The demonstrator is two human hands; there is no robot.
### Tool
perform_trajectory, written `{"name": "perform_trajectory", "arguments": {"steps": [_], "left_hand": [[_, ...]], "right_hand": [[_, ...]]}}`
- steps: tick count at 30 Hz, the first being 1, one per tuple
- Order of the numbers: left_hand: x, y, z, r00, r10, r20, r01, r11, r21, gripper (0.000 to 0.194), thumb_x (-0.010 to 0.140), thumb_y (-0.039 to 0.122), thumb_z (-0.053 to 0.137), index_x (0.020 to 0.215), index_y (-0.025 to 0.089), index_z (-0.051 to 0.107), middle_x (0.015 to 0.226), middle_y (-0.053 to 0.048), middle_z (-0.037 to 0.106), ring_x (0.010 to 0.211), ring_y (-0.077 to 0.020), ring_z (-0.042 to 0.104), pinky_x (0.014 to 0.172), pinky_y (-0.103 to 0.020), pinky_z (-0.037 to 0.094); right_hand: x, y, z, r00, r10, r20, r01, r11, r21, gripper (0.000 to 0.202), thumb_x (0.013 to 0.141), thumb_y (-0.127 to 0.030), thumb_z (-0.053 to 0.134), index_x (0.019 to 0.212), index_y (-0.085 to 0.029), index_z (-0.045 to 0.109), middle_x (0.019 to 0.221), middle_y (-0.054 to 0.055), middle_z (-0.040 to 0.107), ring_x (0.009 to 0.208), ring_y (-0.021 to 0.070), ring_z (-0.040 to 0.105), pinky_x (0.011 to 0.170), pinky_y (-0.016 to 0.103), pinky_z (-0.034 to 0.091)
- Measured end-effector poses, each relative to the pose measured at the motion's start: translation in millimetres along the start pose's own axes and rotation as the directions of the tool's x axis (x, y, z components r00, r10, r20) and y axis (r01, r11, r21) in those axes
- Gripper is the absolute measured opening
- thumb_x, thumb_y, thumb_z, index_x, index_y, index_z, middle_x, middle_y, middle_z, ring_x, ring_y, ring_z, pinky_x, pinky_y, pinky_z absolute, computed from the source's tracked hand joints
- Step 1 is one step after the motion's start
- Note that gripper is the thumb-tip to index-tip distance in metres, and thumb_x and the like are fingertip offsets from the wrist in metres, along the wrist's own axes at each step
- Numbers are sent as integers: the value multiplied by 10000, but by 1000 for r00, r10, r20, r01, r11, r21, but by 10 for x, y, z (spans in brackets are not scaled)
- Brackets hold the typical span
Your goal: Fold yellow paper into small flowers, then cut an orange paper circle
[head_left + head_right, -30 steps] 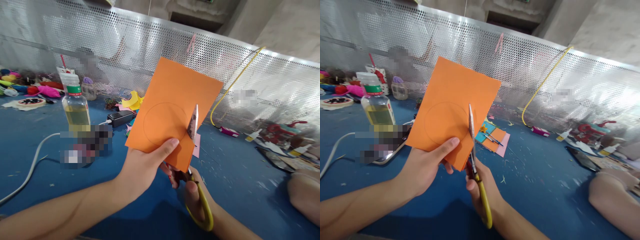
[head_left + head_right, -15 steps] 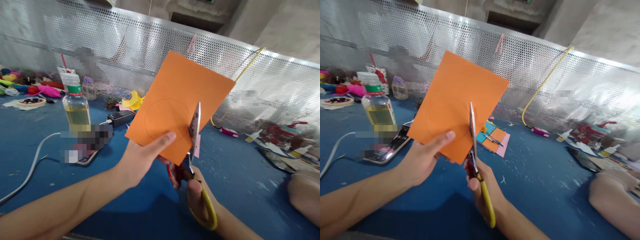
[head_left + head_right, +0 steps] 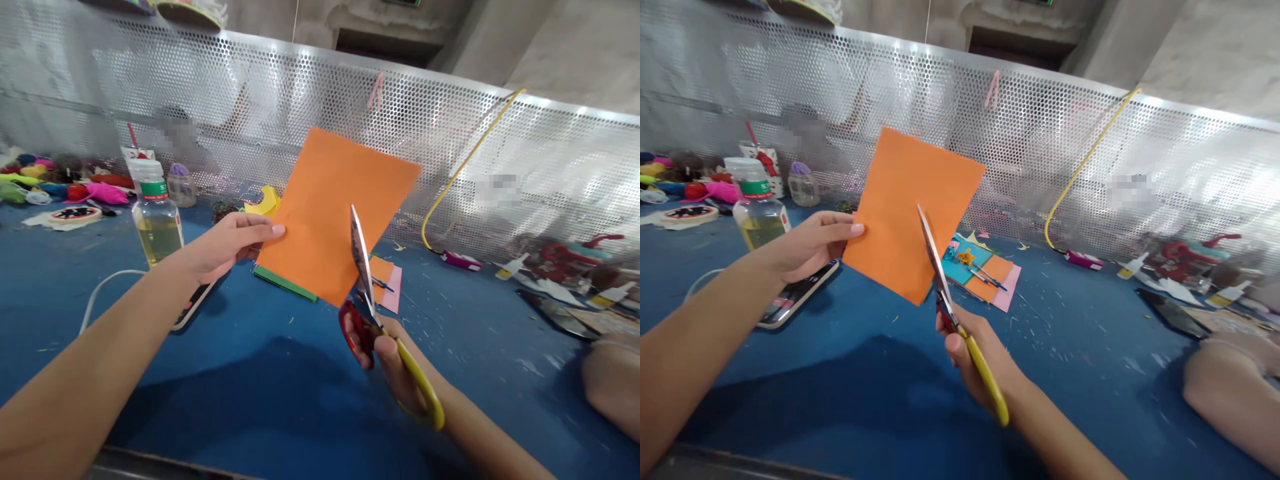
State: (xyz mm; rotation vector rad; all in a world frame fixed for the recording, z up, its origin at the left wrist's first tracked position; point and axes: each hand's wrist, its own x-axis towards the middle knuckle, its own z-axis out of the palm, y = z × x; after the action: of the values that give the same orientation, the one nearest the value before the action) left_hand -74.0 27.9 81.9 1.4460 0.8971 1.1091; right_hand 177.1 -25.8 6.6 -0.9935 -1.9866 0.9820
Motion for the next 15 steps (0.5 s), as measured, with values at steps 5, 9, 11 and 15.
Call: {"name": "perform_trajectory", "arguments": {"steps": [5, 9, 11, 15], "left_hand": [[-34, 8, 20, 979, -115, 166, 117, 993, 0, 188, 693, 307, 700, 851, 208, 717, 833, -35, 714, 757, -158, 663, 663, -222, 539], [-81, 0, 105, 961, -172, 214, 191, 979, -68, 135, 735, 267, 664, 844, 210, 718, 804, -29, 716, 746, -158, 675, 677, -232, 549], [-103, 12, 143, 961, -171, 219, 199, 973, -113, 128, 749, 243, 648, 854, 218, 717, 803, -22, 717, 763, -158, 678, 682, -231, 550], [-150, 59, 207, 955, -144, 258, 193, 965, -177, 145, 773, 205, 617, 877, 242, 713, 804, 1, 718, 737, -138, 679, 665, -213, 552]], "right_hand": [[-21, 71, -60, 997, -1, 75, 4, 999, -41, 655, 676, -822, 243, 758, -200, 431, 577, -30, 411, 481, 106, 365, 452, 258, 313], [-22, 154, -29, 998, -42, 54, 45, 997, -62, 651, 704, -801, 240, 807, -195, 455, 622, -20, 434, 499, 108, 381, 464, 258, 326], [-11, 175, -16, 995, -88, 35, 91, 992, -91, 683, 700, -810, 192, 830, -195, 459, 632, -18, 433, 510, 114, 385, 482, 267, 343], [5, 151, -13, 988, -152, -4, 149, 971, -190, 644, 734, -783, 149, 740, -201, 424, 627, -7, 441, 527, 121, 394, 491, 269, 356]]}}
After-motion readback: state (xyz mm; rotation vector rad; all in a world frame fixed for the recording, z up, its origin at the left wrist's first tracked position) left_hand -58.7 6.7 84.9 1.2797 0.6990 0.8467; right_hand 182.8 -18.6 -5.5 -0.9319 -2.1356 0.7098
